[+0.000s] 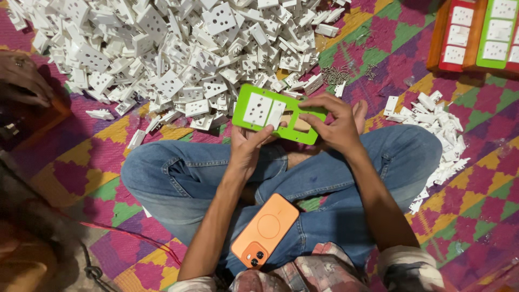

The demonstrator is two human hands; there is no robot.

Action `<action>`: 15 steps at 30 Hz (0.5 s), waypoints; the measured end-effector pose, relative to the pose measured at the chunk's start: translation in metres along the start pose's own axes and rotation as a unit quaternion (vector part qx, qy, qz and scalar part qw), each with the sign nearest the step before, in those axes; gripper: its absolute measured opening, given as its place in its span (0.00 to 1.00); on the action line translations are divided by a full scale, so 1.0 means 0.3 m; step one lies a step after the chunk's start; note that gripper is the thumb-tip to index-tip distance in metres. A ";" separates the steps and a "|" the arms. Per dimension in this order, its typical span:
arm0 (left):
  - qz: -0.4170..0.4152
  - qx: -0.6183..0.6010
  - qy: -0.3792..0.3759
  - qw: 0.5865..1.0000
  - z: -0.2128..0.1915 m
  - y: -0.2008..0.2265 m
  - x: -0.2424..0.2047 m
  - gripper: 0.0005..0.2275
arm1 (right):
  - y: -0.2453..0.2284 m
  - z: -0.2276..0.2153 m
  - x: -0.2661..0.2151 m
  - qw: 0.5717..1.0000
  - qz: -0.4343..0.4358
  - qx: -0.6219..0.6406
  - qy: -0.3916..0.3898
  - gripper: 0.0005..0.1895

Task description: The person sits on a mat and assembles white electrical socket components into a green plastic frame. They insert the sockets, add screws, and secure them by hand, repeating the process for multiple units.

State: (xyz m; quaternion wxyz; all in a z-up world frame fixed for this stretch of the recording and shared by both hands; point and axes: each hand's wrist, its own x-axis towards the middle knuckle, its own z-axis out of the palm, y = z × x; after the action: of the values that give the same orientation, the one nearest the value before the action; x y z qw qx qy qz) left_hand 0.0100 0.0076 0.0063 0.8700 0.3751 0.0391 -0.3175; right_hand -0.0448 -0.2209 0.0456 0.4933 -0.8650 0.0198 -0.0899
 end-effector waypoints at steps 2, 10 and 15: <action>-0.022 -0.007 -0.006 1.000 0.005 0.009 -0.006 0.24 | -0.004 -0.006 -0.002 1.000 0.000 0.027 -0.005 0.18; 0.036 0.122 0.037 0.991 0.022 0.000 -0.030 0.14 | -0.028 -0.007 0.129 0.979 0.130 0.141 -0.074 0.19; 0.079 0.225 0.100 0.966 0.037 0.048 -0.040 0.12 | -0.029 0.059 0.374 0.985 0.065 -0.148 -0.059 0.26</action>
State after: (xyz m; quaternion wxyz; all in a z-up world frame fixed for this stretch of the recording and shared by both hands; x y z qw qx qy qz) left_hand 0.0068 0.0137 0.0271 0.7773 0.5927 0.0236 -0.2097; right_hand 0.0680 -0.2153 0.0595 0.3646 -0.9292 0.0598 -0.0025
